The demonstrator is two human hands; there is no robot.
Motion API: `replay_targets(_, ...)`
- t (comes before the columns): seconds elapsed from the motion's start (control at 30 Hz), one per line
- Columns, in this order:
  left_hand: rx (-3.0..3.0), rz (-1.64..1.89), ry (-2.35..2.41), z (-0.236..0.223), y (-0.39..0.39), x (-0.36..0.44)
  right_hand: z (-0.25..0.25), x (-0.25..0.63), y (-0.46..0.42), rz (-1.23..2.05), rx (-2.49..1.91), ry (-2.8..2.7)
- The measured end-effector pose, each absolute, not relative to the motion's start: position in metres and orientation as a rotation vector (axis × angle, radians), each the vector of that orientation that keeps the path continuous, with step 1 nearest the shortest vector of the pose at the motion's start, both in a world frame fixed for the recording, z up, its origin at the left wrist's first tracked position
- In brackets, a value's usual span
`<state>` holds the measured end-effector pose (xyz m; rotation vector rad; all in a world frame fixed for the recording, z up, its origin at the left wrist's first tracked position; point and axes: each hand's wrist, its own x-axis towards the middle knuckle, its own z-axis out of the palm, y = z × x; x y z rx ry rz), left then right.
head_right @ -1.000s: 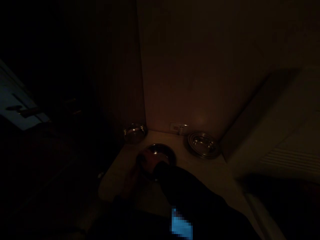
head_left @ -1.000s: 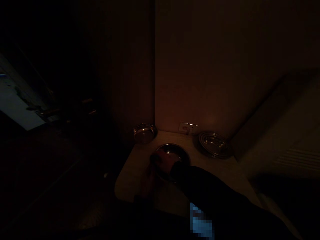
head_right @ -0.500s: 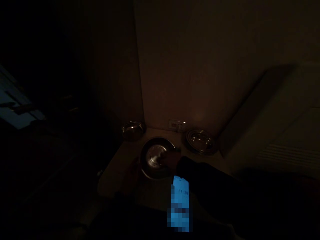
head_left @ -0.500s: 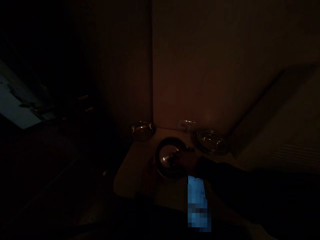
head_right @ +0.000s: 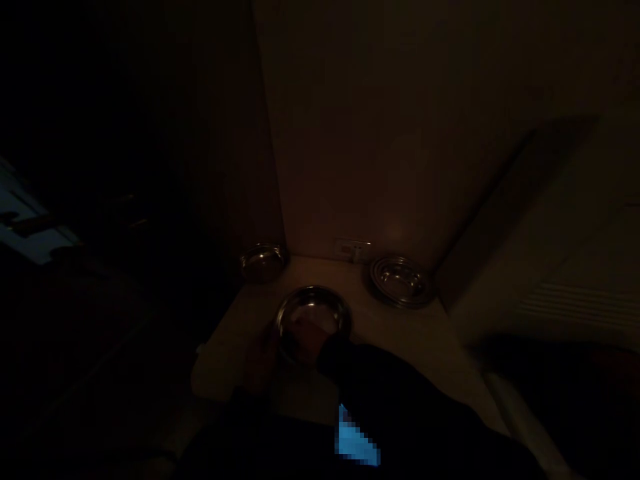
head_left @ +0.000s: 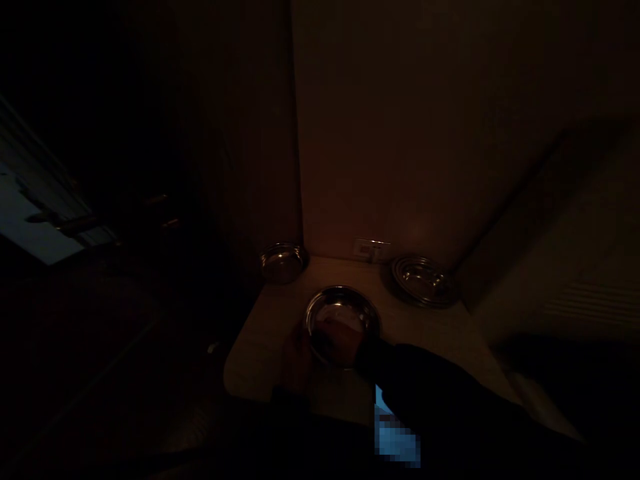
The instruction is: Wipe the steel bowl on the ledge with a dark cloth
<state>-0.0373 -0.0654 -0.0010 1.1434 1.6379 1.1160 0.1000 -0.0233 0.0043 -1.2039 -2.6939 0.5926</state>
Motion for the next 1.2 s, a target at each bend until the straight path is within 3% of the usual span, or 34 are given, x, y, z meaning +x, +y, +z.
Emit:
replay_targets(0.23,1.147,1.124,1.616,0.002,-0.067,-0.042,0.024,0.103,0.011,0.231,-1.412,-2.918)
replay_targets(0.43,1.134,1.085,1.580,0.005,-0.065,-0.045,0.053,0.149,0.001,0.555,-1.267,-3.002)
replay_targets(0.7,1.162,1.152,1.587,0.006,-0.070,-0.058,0.075,0.185,-0.003,0.751,-1.237,-2.074)
replay_targets(0.9,1.087,1.344,1.820,0.020,-0.077,-0.087,0.060,0.193,0.003,0.660,-1.353,-1.648)
replay_targets(1.2,0.930,1.498,1.856,0.040,-0.084,-0.098,0.036,0.172,0.001,0.692,-1.422,-1.869)
